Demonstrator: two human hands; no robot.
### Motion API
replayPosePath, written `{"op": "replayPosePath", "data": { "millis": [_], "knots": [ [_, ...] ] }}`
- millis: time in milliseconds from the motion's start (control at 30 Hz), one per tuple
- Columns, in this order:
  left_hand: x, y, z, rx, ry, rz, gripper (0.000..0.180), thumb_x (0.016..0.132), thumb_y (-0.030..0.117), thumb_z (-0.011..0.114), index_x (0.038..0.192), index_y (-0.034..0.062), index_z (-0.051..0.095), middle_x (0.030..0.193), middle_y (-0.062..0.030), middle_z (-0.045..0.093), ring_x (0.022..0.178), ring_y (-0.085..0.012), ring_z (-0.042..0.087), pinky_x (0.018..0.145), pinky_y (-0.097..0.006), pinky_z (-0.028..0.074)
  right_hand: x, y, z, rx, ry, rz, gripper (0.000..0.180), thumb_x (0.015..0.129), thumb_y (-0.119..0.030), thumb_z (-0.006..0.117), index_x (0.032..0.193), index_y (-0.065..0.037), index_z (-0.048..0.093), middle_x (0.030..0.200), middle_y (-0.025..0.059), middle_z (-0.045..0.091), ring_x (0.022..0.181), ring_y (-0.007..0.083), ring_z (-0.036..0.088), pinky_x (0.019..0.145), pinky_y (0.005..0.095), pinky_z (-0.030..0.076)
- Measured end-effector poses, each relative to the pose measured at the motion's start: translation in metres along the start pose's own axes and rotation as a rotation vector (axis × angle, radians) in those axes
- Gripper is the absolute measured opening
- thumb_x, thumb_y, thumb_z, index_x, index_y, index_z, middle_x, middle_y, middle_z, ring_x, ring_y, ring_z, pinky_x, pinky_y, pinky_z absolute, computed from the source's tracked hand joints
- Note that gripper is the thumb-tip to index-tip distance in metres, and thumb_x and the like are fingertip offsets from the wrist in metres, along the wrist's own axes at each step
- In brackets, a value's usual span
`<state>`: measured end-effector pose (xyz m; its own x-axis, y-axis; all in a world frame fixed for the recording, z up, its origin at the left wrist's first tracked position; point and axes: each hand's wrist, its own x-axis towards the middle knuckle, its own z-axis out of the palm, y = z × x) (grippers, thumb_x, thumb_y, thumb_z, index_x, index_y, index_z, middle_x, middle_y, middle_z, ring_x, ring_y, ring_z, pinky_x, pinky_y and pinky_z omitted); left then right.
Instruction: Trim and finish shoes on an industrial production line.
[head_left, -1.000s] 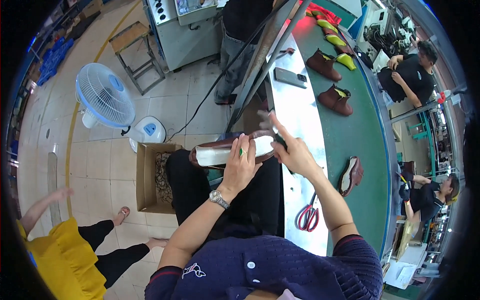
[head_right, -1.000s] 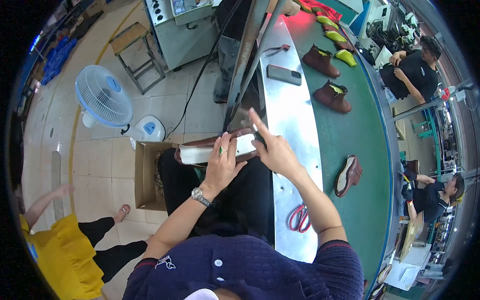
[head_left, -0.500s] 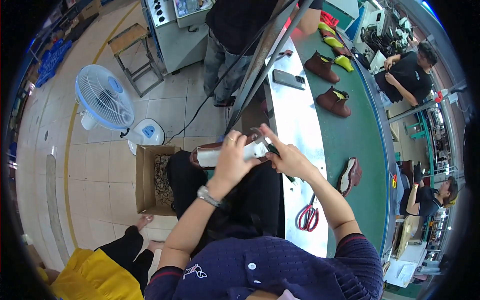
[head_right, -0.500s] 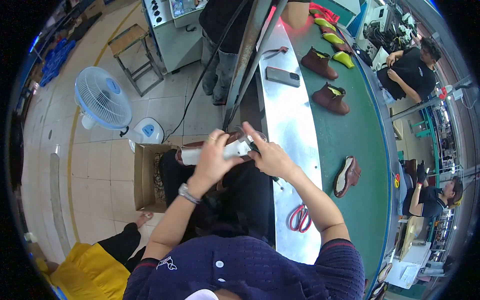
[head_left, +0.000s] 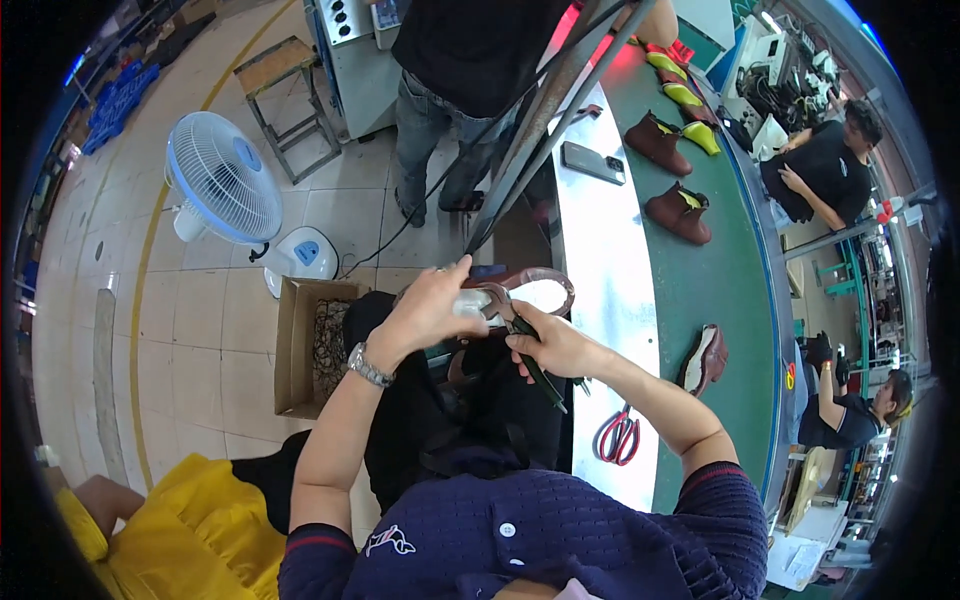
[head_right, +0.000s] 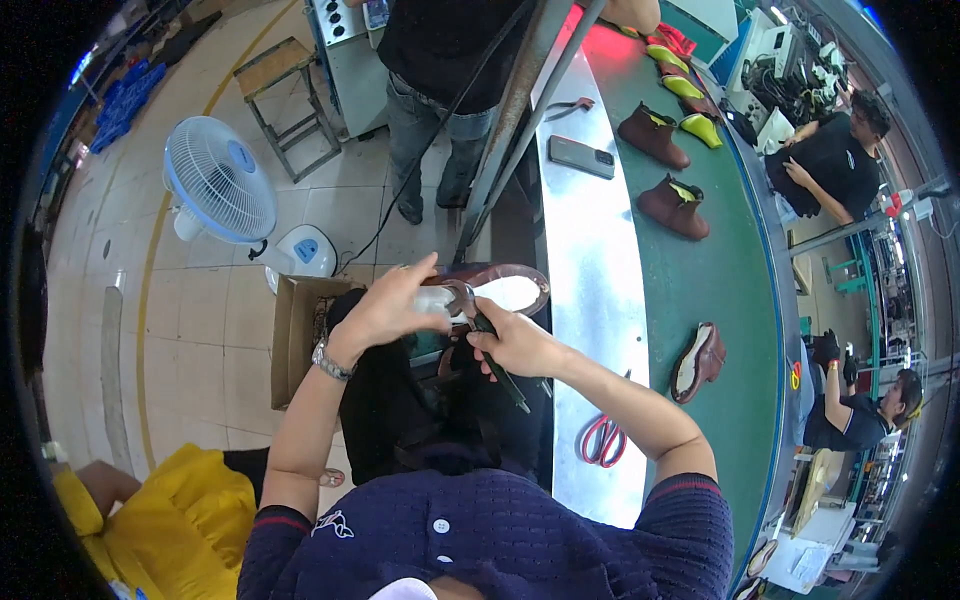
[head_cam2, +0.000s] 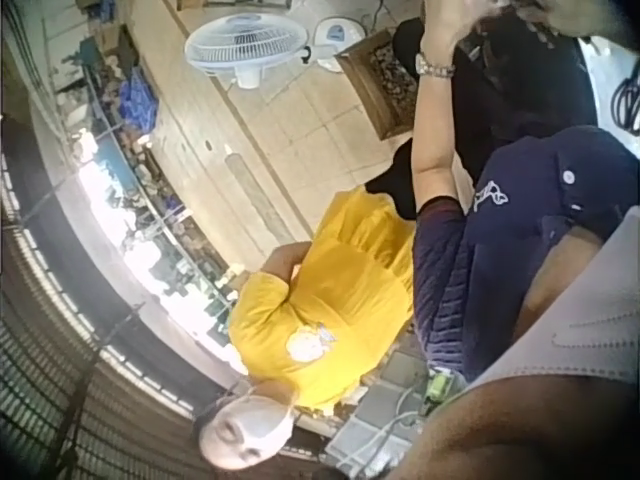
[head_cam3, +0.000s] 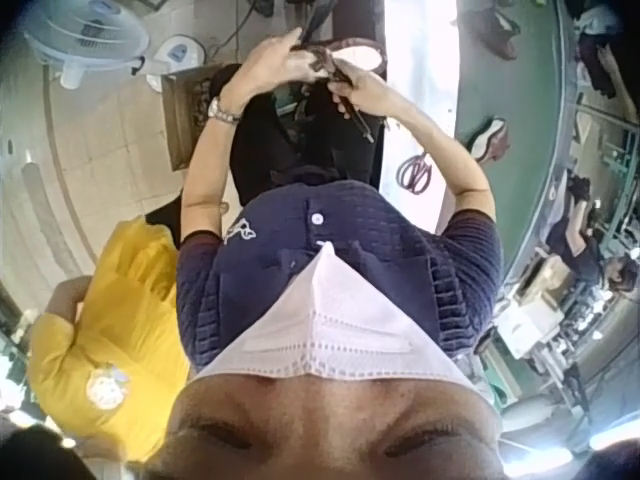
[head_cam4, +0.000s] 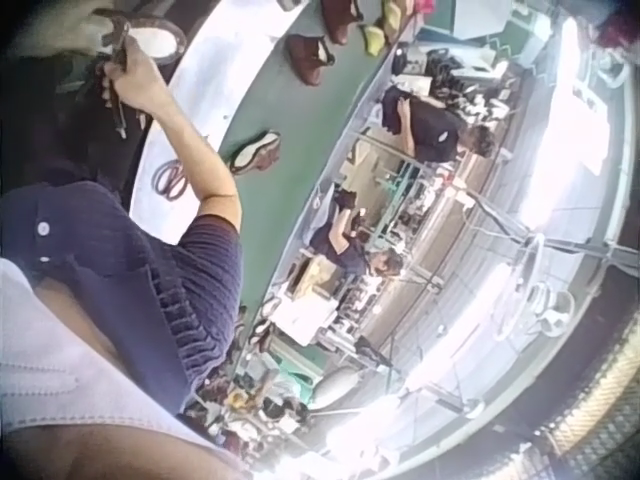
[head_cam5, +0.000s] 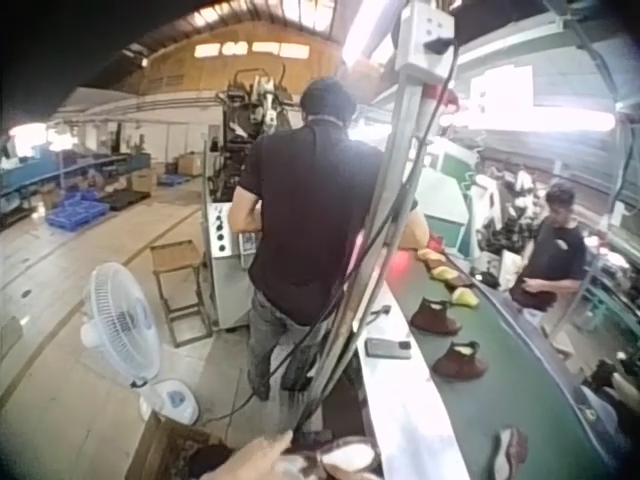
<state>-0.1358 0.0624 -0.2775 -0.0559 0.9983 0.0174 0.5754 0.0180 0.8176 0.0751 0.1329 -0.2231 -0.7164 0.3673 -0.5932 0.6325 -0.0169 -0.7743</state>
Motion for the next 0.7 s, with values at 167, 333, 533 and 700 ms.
{"op": "replayPosePath", "data": {
  "millis": [167,333,533,700],
  "knots": [
    [-0.021,-0.006,0.025,0.541,0.014,0.244,0.078,0.064,0.01,0.079,0.13,-0.012,0.045,0.13,-0.0255,0.052,0.124,-0.0368,0.046,0.108,-0.042,0.035,-0.007,0.005,0.009,-0.11,0.08,-0.062,0.041,0.099,-0.012,0.049,0.135,0.0,0.036,0.074,0.0096,0.063,0.064,0.0166,0.065,0.06,0.0314,0.052],
    [-0.028,-0.016,0.037,0.746,0.16,0.37,0.072,0.074,0.017,0.074,0.132,-0.012,0.044,0.13,-0.0272,0.051,0.125,-0.039,0.046,0.11,-0.045,0.033,-0.009,-0.021,-0.024,-0.38,-0.05,-0.01,0.049,0.095,-0.011,0.053,0.14,-0.002,0.036,0.074,0.0152,0.067,0.068,0.0238,0.068,0.064,0.0369,0.053],
    [-0.026,-0.018,0.044,0.85,0.217,0.391,0.057,0.083,0.011,0.058,0.131,-0.0156,0.043,0.131,-0.0321,0.049,0.125,-0.0438,0.046,0.109,-0.047,0.035,0.021,-0.001,0.004,-0.881,0.486,-0.162,0.068,0.09,-0.01,0.055,0.15,-0.011,0.023,0.068,0.0237,0.063,0.068,0.0427,0.064,0.065,0.0513,0.049],
    [-0.03,-0.021,0.045,0.732,0.272,0.42,0.05,0.085,0.01,0.055,0.127,-0.0149,0.047,0.128,-0.0293,0.05,0.125,-0.0438,0.046,0.109,-0.047,0.035,0.016,-0.018,0.011,-0.73,0.628,-0.326,0.071,0.086,-0.01,0.057,0.149,-0.007,0.023,0.063,0.023,0.062,0.059,0.0418,0.064,0.057,0.0503,0.051]
  ]
}}
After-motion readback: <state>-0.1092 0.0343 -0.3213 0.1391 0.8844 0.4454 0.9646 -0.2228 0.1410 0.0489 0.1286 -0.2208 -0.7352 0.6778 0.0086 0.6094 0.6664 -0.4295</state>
